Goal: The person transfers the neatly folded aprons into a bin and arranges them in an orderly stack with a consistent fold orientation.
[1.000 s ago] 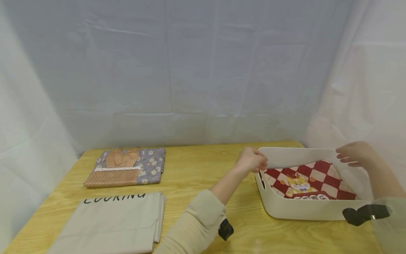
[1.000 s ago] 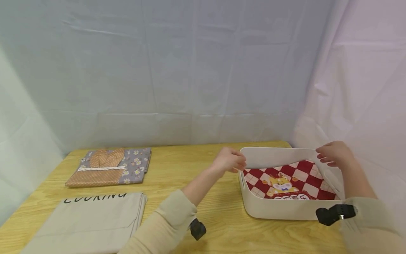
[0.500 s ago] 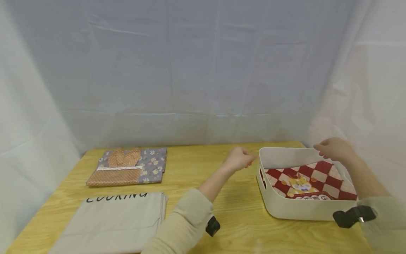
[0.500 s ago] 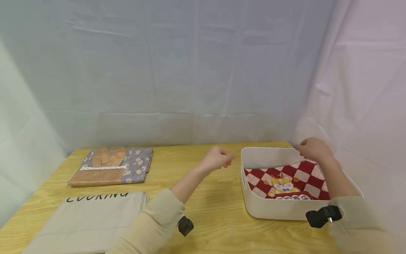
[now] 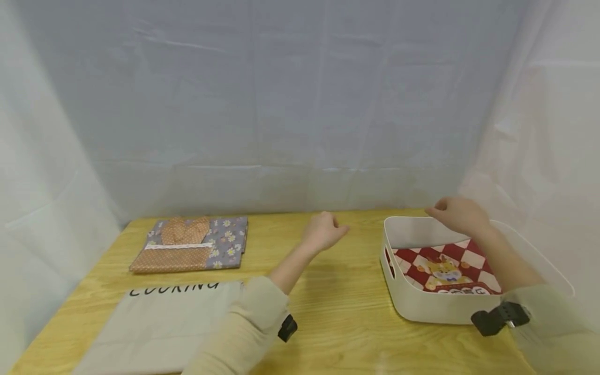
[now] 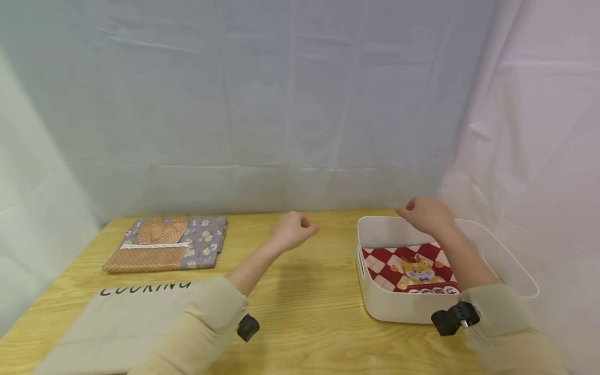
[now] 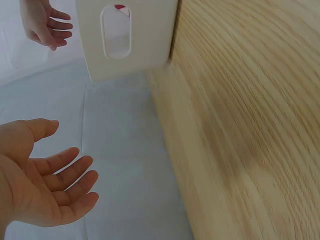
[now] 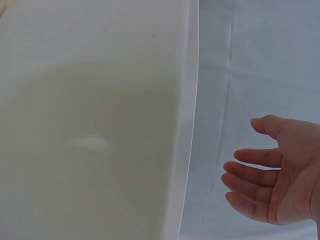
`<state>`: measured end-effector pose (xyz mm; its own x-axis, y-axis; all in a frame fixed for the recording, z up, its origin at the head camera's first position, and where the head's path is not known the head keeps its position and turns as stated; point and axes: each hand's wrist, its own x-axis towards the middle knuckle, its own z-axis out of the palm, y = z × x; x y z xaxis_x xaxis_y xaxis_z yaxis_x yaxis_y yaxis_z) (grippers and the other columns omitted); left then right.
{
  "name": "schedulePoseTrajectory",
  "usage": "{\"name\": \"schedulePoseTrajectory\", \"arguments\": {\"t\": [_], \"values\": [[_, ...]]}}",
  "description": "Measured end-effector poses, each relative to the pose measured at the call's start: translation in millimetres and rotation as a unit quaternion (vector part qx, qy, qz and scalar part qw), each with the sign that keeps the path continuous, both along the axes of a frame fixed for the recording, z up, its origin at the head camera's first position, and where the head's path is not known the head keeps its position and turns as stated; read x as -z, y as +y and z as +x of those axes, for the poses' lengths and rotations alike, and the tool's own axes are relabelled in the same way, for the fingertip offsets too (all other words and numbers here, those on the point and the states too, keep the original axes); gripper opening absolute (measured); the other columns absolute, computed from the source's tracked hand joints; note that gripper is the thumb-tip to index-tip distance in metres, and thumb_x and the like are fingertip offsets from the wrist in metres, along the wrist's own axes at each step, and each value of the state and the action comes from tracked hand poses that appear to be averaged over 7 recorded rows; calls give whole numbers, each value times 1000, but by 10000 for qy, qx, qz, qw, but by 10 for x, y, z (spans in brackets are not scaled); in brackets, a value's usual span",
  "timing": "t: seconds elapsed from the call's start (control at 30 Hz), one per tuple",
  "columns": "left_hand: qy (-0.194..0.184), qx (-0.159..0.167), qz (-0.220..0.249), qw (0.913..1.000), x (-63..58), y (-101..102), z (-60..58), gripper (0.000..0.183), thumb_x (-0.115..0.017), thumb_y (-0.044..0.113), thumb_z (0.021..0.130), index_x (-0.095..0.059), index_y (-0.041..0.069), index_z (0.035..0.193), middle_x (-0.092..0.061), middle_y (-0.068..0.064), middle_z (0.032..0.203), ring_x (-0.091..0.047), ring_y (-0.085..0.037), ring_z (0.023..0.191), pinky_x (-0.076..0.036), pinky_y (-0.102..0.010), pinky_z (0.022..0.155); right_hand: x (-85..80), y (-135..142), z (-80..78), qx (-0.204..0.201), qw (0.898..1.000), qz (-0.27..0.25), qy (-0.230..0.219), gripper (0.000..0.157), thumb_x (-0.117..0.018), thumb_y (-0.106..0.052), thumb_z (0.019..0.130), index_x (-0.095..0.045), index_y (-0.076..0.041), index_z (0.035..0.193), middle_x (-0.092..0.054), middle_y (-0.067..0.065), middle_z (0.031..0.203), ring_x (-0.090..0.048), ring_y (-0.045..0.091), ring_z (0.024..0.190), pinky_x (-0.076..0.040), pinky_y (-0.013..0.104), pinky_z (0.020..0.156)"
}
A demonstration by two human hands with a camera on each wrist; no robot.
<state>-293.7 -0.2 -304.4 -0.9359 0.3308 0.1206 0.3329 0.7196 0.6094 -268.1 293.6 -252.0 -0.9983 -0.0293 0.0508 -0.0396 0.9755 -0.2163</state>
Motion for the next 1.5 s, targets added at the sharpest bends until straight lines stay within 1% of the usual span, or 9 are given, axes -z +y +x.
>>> {"name": "schedulePoseTrajectory", "arguments": {"t": [0.2,0.33,0.47,0.57,0.77,0.87,1.0,1.3,1.5], "values": [[582,-304,-598,9961,29,-258,-42,52,-64,34,86,-31,16,51,-26,6,48,-23,-9,44,-17,-19,37,-7,-290,-39,-406,9977,290,461,44,-54,-33,93,-62,8,105,-65,23,96,-61,35,81,-53,45,66],[931,-475,-1126,9881,37,-428,-66,43,-65,39,85,-48,11,57,-44,1,56,-42,-15,54,-35,-24,45,4,-477,-65,-569,9956,412,619,43,-53,-33,93,-63,6,108,-66,22,100,-63,36,84,-54,44,64],[1192,-666,-1673,9764,36,-570,-75,38,-64,42,85,-66,5,82,-64,-10,85,-58,-27,81,-51,-38,69,-12,-667,-112,-625,9957,413,542,45,-51,-36,94,-61,4,114,-64,23,108,-62,38,93,-54,48,70],[1232,-733,-1853,9722,37,-661,-65,41,-63,44,86,-67,3,89,-65,-14,94,-58,-31,88,-51,-41,76,-11,-813,-154,-672,9950,476,571,45,-51,-35,94,-61,2,116,-63,23,112,-61,39,97,-52,50,76],[1266,-769,-2055,9674,63,-830,-41,42,-63,44,86,-65,2,92,-63,-15,99,-57,-32,93,-48,-42,82,73,-1100,-222,-699,9922,621,829,42,-54,-35,93,-62,-1,117,-62,21,114,-60,38,99,-54,48,70],[1253,-827,-2074,9667,89,-926,-30,42,-63,41,86,-65,0,96,-63,-17,103,-56,-33,96,-48,-43,85,119,-1251,-231,-781,9917,520,882,46,-55,-36,93,-59,0,121,-61,21,116,-60,37,101,-54,48,73],[1307,-852,-2087,9655,132,-1062,-21,40,-63,38,87,-66,-1,97,-63,-18,101,-58,-33,94,-49,-45,85,161,-1461,-222,-914,9899,473,974,51,-57,-37,92,-54,1,125,-59,21,121,-58,36,105,-53,49,79],[1217,-776,-2215,9644,195,-1363,-4,42,-61,37,89,-64,-3,104,-63,-21,107,-59,-37,98,-50,-50,85,281,-1844,-184,-1380,9750,1110,1345,51,-58,-39,91,-54,2,121,-59,20,114,-59,35,99,-54,45,77],[1499,-706,-2139,9627,227,-1540,38,35,-65,32,87,-64,-2,89,-65,-16,88,-62,-30,78,-55,-40,68,416,-2015,-181,-1558,9710,1234,1331,49,-57,-40,92,-56,2,117,-60,18,111,-58,35,101,-53,44,78]]}}
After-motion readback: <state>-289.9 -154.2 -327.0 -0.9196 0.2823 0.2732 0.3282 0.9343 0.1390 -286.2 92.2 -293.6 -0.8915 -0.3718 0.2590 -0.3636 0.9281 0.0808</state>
